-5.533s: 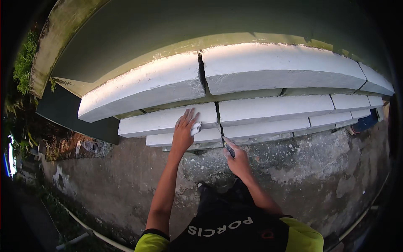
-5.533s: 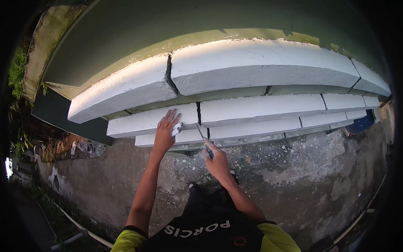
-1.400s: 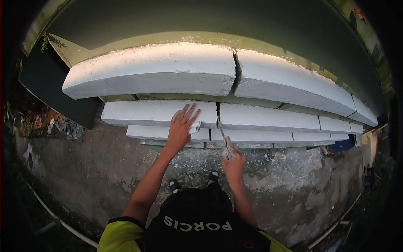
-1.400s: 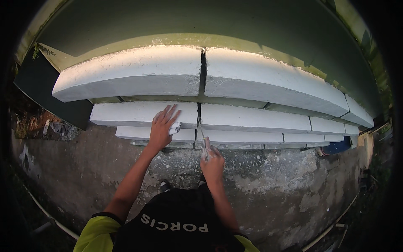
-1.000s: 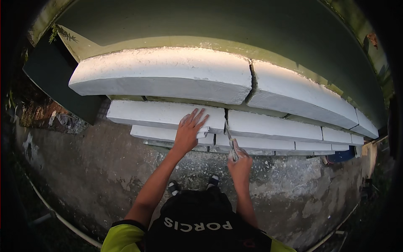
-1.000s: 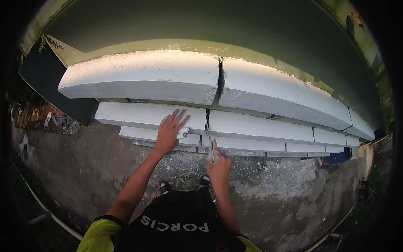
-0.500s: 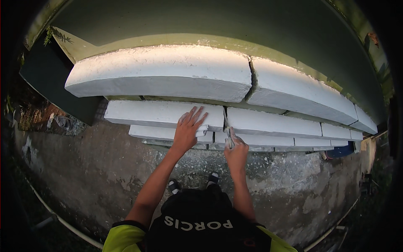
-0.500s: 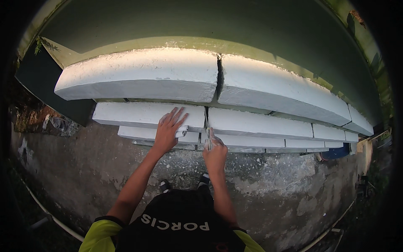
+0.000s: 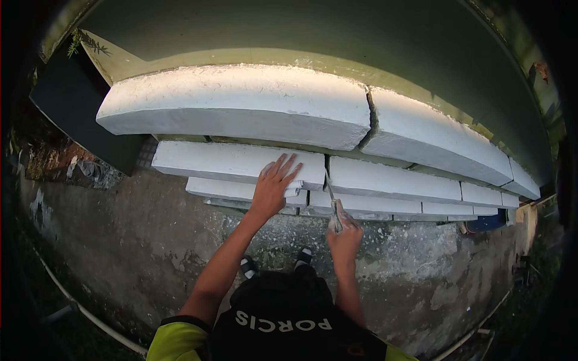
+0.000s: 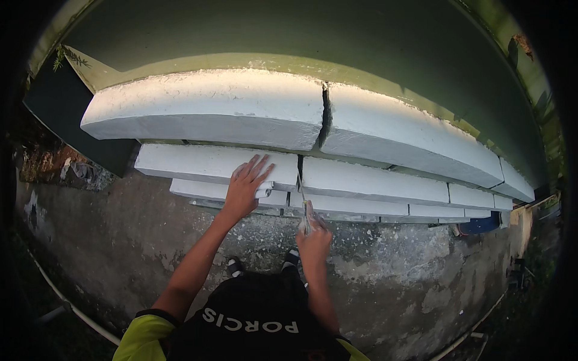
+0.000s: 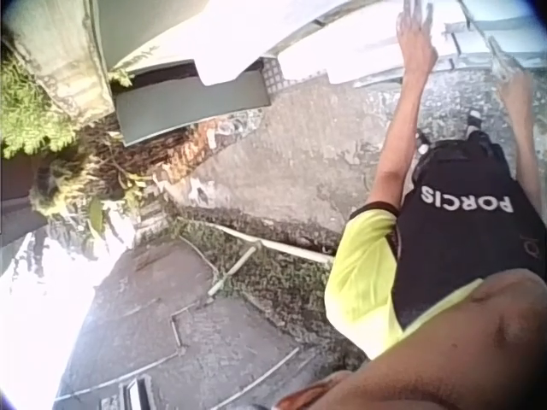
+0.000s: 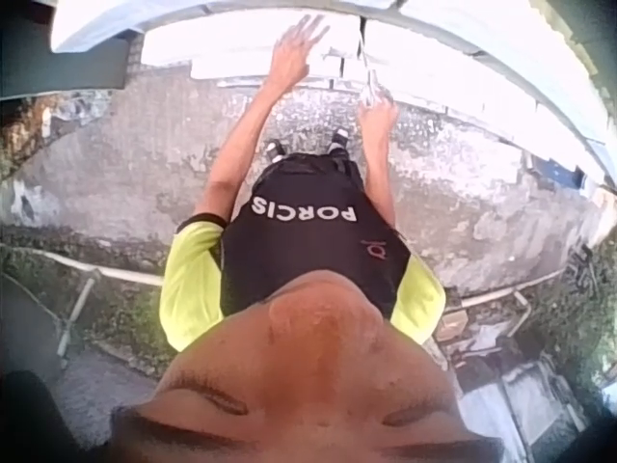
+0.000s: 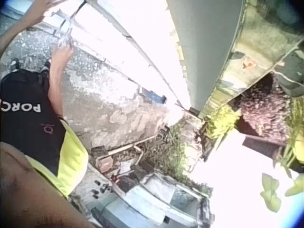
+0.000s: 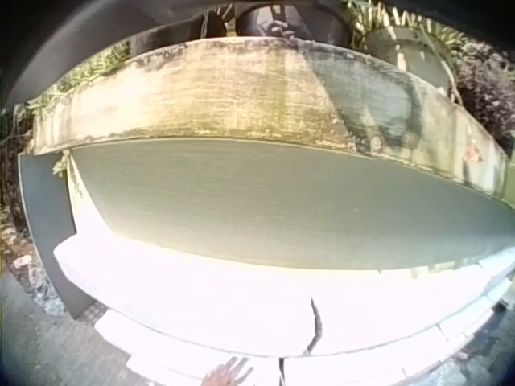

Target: Applying putty or plaster to fill gaps in a decorative exterior wall using a putty knife and wiping excess with a cloth.

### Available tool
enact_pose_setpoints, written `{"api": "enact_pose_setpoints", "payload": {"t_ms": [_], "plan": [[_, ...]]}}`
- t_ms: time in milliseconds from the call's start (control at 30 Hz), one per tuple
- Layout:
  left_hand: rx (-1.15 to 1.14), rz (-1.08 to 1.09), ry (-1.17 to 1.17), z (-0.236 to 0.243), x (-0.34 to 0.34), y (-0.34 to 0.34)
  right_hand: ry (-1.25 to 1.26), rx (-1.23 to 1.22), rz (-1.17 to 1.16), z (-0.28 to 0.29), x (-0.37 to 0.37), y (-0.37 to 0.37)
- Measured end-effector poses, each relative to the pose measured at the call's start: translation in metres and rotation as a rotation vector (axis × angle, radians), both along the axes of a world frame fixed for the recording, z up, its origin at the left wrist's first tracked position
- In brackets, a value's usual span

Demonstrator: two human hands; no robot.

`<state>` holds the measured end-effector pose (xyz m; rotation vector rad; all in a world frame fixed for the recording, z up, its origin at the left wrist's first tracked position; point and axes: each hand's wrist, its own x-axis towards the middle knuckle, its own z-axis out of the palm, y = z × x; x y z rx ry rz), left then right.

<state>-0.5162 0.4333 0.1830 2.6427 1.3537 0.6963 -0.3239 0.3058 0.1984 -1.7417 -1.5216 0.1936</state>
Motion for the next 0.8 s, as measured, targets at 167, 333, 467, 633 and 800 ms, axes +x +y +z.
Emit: {"api": "enact_pose_setpoints", "payload": {"t_ms": [167, 333, 467, 633, 800], "plan": [[-0.022, -0.017, -0.030, -0.001, 0.003, -0.002, -0.102, -0.056, -0.009, -0.002, 0.006, -0.012], [-0.012, 0.005, -0.006, 0.001, -0.001, -0.001, -0.056, -0.050, 0.022, -0.004, 0.006, 0.010], [0.006, 0.000, 0.008, -0.007, -0.002, 0.001, -0.101, -0.112, 0.024, 0.009, 0.002, -0.021], [-0.014, -0.016, -0.002, 0.003, 0.004, -0.002, -0.091, -0.077, -0.005, -0.002, 0.009, 0.021], [-0.008, -0.011, 0.009, -0.001, -0.001, -0.001, -0.037, -0.007, 0.013, -0.001, -0.002, -0.003]]}}
